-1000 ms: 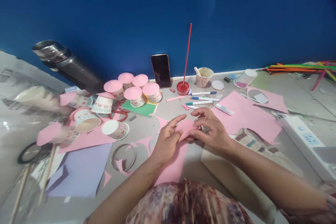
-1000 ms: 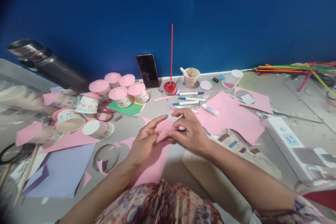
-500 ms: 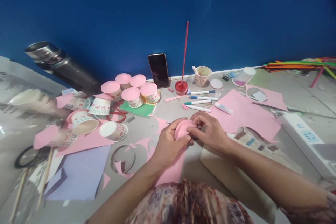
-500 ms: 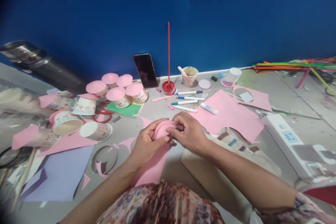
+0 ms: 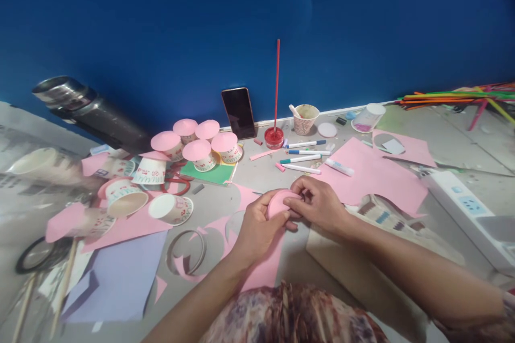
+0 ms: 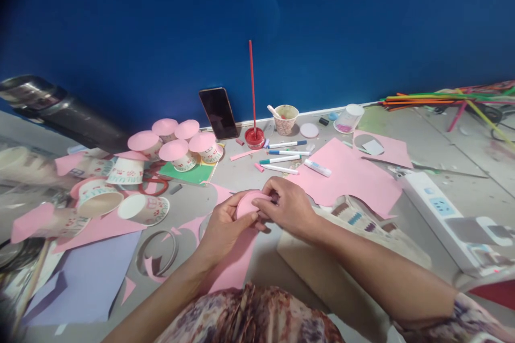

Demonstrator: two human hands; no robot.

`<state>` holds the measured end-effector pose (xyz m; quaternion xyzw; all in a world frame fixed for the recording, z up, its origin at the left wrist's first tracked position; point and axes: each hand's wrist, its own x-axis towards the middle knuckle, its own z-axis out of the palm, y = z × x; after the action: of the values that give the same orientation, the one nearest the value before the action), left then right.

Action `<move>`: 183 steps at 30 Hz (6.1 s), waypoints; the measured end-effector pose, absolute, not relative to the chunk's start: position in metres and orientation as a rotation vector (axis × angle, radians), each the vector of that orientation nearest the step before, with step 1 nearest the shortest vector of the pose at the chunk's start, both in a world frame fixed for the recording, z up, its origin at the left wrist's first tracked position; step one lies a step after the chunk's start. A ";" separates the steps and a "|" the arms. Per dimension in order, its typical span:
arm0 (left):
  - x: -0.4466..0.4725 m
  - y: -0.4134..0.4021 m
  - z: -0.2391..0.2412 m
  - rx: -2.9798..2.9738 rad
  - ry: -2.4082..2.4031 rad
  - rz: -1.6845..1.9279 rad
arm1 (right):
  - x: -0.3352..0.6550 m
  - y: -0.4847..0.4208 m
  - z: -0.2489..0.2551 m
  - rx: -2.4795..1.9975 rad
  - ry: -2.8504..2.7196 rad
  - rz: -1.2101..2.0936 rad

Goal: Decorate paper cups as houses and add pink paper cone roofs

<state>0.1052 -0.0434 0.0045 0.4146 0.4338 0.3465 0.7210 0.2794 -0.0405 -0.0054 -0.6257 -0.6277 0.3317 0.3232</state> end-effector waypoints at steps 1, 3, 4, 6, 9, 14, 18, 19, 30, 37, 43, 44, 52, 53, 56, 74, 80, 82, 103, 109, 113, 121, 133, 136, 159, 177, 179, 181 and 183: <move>0.105 -0.043 0.005 0.917 0.959 0.766 | 0.279 -0.041 -0.005 -1.648 -1.647 0.871; 0.106 -0.043 0.006 0.921 0.963 0.757 | 0.279 -0.041 -0.006 -1.661 -1.642 0.875; 0.106 -0.043 0.007 0.922 0.967 0.752 | 0.279 -0.041 -0.006 -1.666 -1.638 0.879; 0.106 -0.042 0.008 0.919 0.973 0.741 | 0.279 -0.041 -0.006 -1.674 -1.633 0.887; 0.106 -0.042 0.009 0.911 0.979 0.737 | 0.279 -0.040 -0.006 -1.673 -1.633 0.890; 0.107 -0.043 0.010 0.918 0.994 0.717 | 0.279 -0.041 -0.007 -1.682 -1.628 0.885; 0.108 -0.044 0.011 0.906 0.991 0.719 | 0.279 -0.042 -0.007 -1.694 -1.625 0.888; 0.108 -0.043 0.011 0.902 0.989 0.722 | 0.280 -0.042 -0.007 -1.695 -1.622 0.891; 0.109 -0.044 0.010 0.809 1.025 0.755 | 0.281 -0.039 -0.004 -1.639 -1.532 1.084; 0.109 -0.045 0.007 0.790 1.008 0.749 | 0.282 -0.039 -0.002 -1.542 -1.457 1.199; 0.105 -0.042 0.002 0.861 1.043 0.644 | 0.282 -0.038 -0.002 -1.502 -1.369 1.425; 0.104 -0.041 0.002 0.873 1.059 0.619 | 0.282 -0.038 -0.002 -1.503 -1.365 1.439; 0.101 -0.038 0.001 0.907 1.087 0.530 | 0.282 -0.038 -0.001 -1.526 -1.428 1.367; 0.101 -0.038 0.001 0.910 1.086 0.526 | 0.282 -0.038 -0.001 -1.530 -1.431 1.367; 0.101 -0.038 -0.002 0.935 1.096 0.536 | 0.282 -0.038 0.000 -1.530 -1.424 1.375; 0.102 -0.040 0.005 0.968 1.050 0.642 | 0.282 -0.040 0.005 -1.268 -1.336 1.745; 0.102 -0.040 0.003 0.965 1.055 0.633 | 0.284 -0.039 0.004 -1.306 -1.340 1.704; 0.102 -0.040 0.002 0.949 1.065 0.642 | 0.283 -0.038 0.004 -1.309 -1.332 1.699; 0.104 -0.043 0.001 1.004 1.109 0.604 | 0.279 -0.042 0.014 -1.505 -1.625 1.466; 0.100 -0.038 -0.001 0.989 1.131 0.614 | 0.287 -0.039 0.004 -1.462 -1.662 1.197; 0.096 -0.034 -0.003 1.026 1.119 0.628 | 0.295 -0.032 -0.007 -1.250 -1.796 0.833; 0.092 -0.032 -0.001 1.084 1.047 0.617 | 0.296 -0.032 -0.024 -1.036 -1.926 0.447; 0.077 -0.025 0.017 0.805 0.914 0.590 | 0.296 -0.030 -0.026 -0.971 -1.853 0.484; 0.075 -0.028 0.016 0.844 0.949 0.582 | 0.294 -0.029 -0.029 -0.955 -1.865 0.507; 0.043 -0.011 0.006 0.854 1.394 1.014 | 0.301 -0.034 -0.011 -1.869 -2.047 0.963; 0.041 -0.013 0.002 0.914 1.538 1.202 | 0.292 -0.039 -0.022 -1.173 -1.055 2.178; 0.042 -0.014 0.003 0.904 1.522 1.206 | 0.292 -0.039 -0.020 -1.117 -1.141 2.126; 0.043 -0.015 0.004 0.902 1.502 1.209 | 0.291 -0.040 -0.015 -1.087 -1.340 2.027; 0.045 -0.016 0.007 0.920 1.498 1.215 | 0.288 -0.041 -0.008 -1.108 -1.565 1.939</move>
<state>0.0450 -0.0161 0.0068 0.3774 0.6143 0.4982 0.4817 0.2878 -0.0405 -0.0083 -0.3975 -0.5616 0.6958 0.2060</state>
